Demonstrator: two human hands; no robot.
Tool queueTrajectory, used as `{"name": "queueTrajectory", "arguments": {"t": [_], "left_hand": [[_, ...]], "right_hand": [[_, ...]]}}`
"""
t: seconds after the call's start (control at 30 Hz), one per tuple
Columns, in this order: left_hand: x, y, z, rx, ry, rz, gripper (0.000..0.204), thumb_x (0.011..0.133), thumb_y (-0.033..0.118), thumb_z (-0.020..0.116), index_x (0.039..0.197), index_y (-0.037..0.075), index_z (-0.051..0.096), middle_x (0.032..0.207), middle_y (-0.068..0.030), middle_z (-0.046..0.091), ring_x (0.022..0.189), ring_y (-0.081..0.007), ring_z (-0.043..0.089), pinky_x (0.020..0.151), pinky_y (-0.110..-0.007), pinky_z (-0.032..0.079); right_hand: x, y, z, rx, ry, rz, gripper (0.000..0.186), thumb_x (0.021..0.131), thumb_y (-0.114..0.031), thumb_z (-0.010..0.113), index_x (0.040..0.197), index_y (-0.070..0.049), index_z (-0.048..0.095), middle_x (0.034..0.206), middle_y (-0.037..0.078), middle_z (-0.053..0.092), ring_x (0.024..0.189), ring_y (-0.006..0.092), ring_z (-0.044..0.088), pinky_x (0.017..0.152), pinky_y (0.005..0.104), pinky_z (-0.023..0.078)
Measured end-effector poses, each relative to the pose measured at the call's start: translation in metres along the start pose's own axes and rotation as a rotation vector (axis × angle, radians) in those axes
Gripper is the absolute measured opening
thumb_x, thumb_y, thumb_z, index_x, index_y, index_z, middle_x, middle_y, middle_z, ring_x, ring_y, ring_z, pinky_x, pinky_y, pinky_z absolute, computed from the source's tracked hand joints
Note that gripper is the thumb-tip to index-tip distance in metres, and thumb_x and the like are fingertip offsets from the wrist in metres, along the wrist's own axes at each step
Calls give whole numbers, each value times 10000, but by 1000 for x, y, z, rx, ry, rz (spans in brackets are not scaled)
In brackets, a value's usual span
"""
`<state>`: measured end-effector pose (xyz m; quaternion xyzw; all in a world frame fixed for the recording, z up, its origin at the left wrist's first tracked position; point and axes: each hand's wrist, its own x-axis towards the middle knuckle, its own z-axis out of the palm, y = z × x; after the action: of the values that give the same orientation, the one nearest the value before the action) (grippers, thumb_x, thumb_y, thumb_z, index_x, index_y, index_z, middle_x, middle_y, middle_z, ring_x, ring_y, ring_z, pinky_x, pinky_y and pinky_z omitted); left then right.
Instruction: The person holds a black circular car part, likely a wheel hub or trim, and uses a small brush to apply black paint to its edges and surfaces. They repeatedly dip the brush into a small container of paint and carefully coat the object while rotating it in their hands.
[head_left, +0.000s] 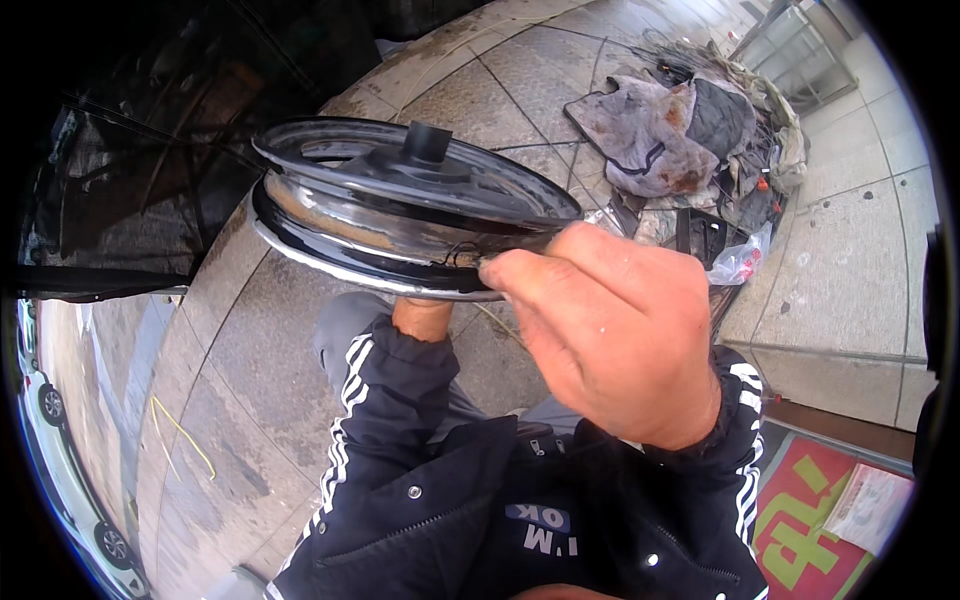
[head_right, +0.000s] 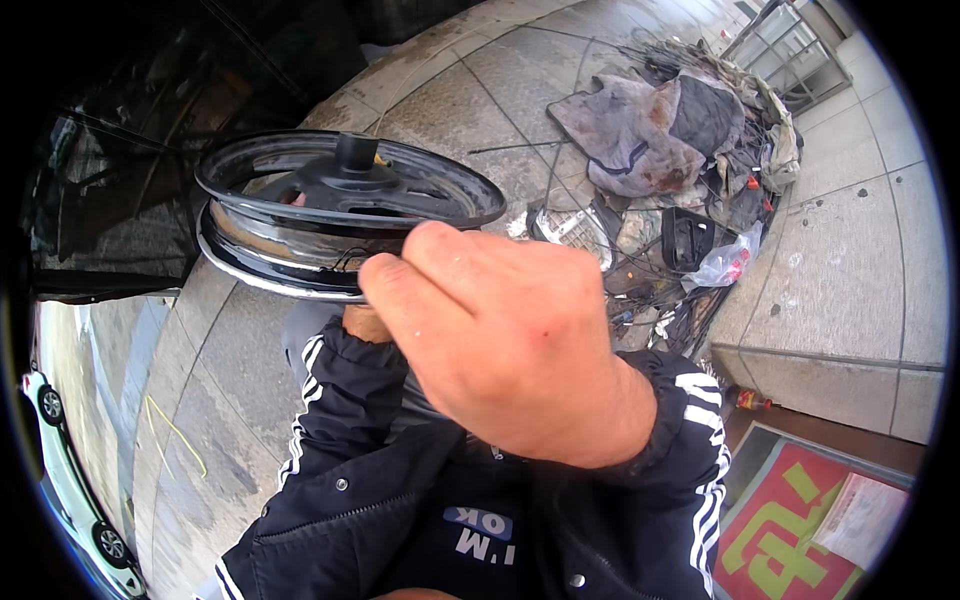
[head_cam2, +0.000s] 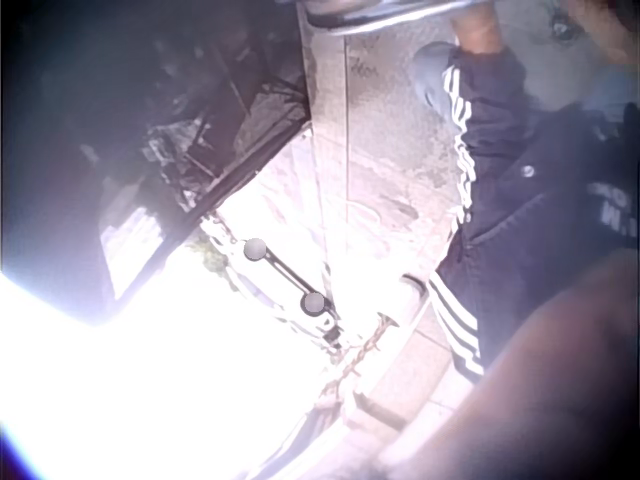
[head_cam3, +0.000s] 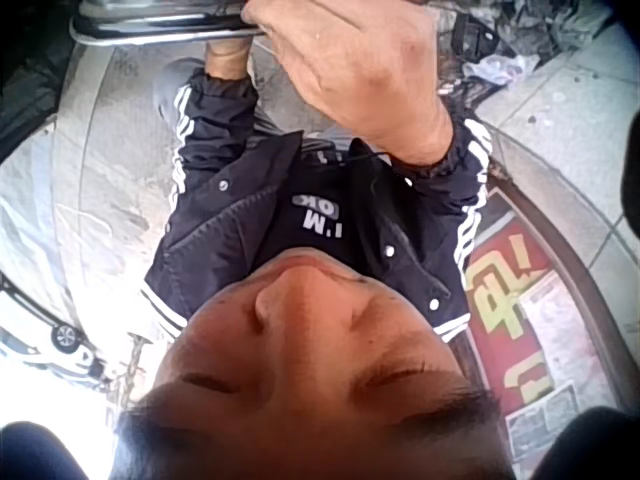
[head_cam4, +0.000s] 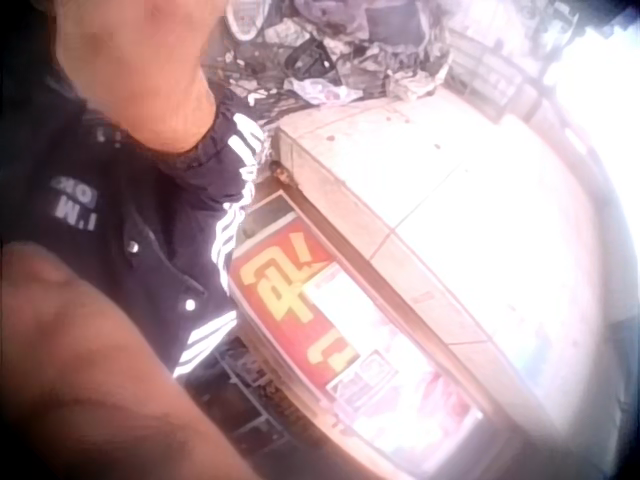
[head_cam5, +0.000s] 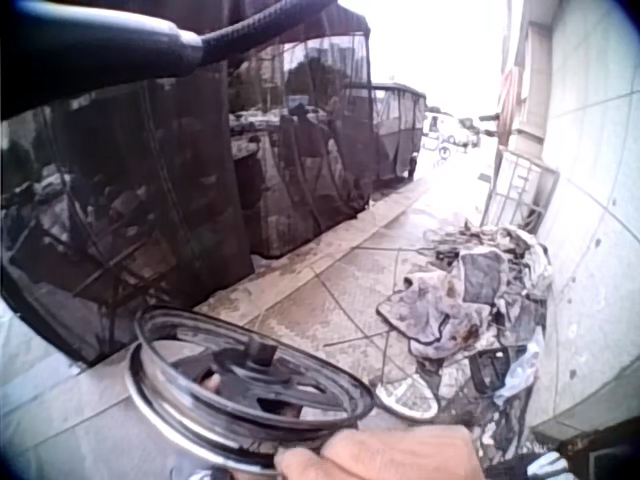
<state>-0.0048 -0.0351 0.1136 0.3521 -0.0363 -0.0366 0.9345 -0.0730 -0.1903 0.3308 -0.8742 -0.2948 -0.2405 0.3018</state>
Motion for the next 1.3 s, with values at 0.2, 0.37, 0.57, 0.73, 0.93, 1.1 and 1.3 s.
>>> {"name": "queueTrajectory", "arguments": {"t": [0.2, 0.37, 0.57, 0.73, 0.93, 1.1, 1.3], "left_hand": [[1, 1, 1, 10, 2, 5, 447, 1077, 320, 573, 1420, 44, 493, 1348, -118, 612, 1174, -251, 625, 1004, -416, 560], [-3, 2, 4, 11, 3, -11, 447, 1077, 323, 575, 1417, 45, 496, 1344, -116, 613, 1171, -251, 627, 1001, -416, 562], [1, 1, 5, 11, -17, -3, 446, 1076, 326, 577, 1415, 46, 499, 1340, -113, 614, 1167, -250, 628, 999, -416, 564], [4, 1, 9, 19, -42, -7, 445, 1076, 329, 578, 1412, 47, 502, 1337, -111, 615, 1164, -249, 629, 996, -416, 566], [13, -1, 7, 19, -79, -16, 445, 1075, 332, 580, 1410, 49, 505, 1332, -109, 617, 1160, -248, 631, 994, -415, 569], [28, -1, -4, 14, -150, -57, 444, 1075, 335, 582, 1407, 50, 507, 1329, -106, 618, 1157, -248, 632, 991, -415, 571], [50, 0, -23, 1, -261, -186, 444, 1074, 338, 584, 1405, 51, 511, 1325, -104, 619, 1153, -247, 634, 989, -415, 573]], "right_hand": [[2, 3, -3, 4, -9, 24, 268, 696, 54, 803, 943, -37, 754, 727, 82, 617, 582, 252, 624, 509, 343, 465], [5, -1, -8, -8, -35, 36, 260, 695, 56, 799, 933, -36, 752, 724, 75, 603, 580, 246, 615, 510, 336, 462], [0, 5, -15, 28, -61, 80, 248, 722, 65, 792, 944, -37, 748, 739, 83, 626, 587, 251, 626, 511, 340, 467], [3, -1, -18, 53, -33, 19, 249, 722, 60, 795, 940, -43, 738, 762, 80, 624, 595, 259, 634, 511, 347, 472], [-9, 5, -30, -28, -48, 33, 237, 727, 46, 794, 934, -53, 731, 757, 67, 615, 596, 256, 632, 511, 349, 468], [-3, -3, -36, 8, 25, 5, 237, 743, 39, 792, 955, -53, 738, 762, 70, 631, 600, 256, 636, 520, 343, 479], [-9, -1, -43, 2, 44, 39, 246, 747, 60, 778, 966, -45, 739, 770, 81, 640, 609, 255, 647, 530, 341, 489]]}}
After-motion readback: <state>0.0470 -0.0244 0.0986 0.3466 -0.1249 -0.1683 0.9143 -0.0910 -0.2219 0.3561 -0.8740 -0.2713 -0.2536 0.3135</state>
